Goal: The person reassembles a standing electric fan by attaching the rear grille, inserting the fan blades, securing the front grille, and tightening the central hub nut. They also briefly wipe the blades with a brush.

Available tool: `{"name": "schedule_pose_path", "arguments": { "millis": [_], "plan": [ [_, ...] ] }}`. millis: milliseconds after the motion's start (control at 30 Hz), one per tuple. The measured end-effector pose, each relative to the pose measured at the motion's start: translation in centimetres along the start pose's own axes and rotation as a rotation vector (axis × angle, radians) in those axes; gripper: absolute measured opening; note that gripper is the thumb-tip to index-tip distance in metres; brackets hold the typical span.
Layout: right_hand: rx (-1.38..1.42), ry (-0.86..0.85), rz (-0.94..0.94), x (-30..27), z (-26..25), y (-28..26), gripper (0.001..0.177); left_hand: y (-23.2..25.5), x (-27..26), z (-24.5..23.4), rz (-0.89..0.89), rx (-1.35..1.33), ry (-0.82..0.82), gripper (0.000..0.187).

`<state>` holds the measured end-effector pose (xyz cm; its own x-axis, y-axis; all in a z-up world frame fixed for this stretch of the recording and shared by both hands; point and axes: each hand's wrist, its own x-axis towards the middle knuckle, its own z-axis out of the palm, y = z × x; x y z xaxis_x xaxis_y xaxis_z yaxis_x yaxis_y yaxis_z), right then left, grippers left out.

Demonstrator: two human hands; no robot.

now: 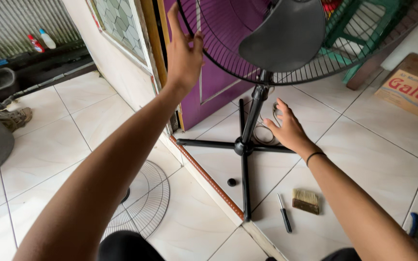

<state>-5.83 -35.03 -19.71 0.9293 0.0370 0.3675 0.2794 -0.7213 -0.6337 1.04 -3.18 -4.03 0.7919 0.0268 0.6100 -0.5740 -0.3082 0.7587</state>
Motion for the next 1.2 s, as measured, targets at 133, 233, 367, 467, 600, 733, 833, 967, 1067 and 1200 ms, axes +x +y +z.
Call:
{"name": "schedule_pose_path", "arguments": {
  "millis": [133, 233, 367, 467, 600, 733, 833, 967, 1067, 1200],
  "plan": [
    [-0.044, -0.057, 0.074, -3.7, -1.9, 0.6, 0.068, -1.1, -4.9, 1.8, 0.009, 0.025, -0.010, 0.071],
    [0.007, -0.048, 0.110, -6.7, -2.3, 0.8, 0.053, -2.5, -9.5, 4.0, -0.122, 0.033, -0.082, 0.056],
    [0.095, -0.021, 0.114, -8.6, -2.1, 1.1, 0.038, -4.3, -15.1, 6.0, -0.043, 0.109, -0.188, 0.033],
    [0.164, -0.044, 0.063, -9.2, -2.0, 1.7, 0.032, -5.9, -19.0, 6.1, -0.118, 0.146, -0.277, 0.027],
    [0.225, -0.134, 0.135, -9.5, -1.4, 2.5, 0.028, -7.9, -21.1, 6.3, -0.098, 0.140, -0.318, 0.032],
    [0.114, -0.214, 0.140, -9.2, -0.1, 3.2, 0.025, -9.5, -21.2, 6.7, -0.251, 0.113, -0.346, 0.032],
    [0.050, -0.257, 0.183, -8.9, 1.0, 3.1, 0.024, -10.2, -20.6, 6.7, -0.263, 0.135, -0.372, 0.031],
    [-0.105, -0.357, 0.212, -8.1, 3.6, 2.4, 0.025, -11.6, -20.5, 7.2, -0.309, 0.138, -0.397, 0.031],
    [-0.214, -0.466, 0.234, -7.5, 6.4, 1.6, 0.027, -12.8, -20.7, 7.8, -0.272, 0.149, -0.416, 0.027],
    [-0.332, -0.658, 0.208, -7.1, 9.8, 1.4, 0.032, -14.4, -21.0, 8.4, -0.375, 0.169, -0.481, 0.029]
  ]
}}
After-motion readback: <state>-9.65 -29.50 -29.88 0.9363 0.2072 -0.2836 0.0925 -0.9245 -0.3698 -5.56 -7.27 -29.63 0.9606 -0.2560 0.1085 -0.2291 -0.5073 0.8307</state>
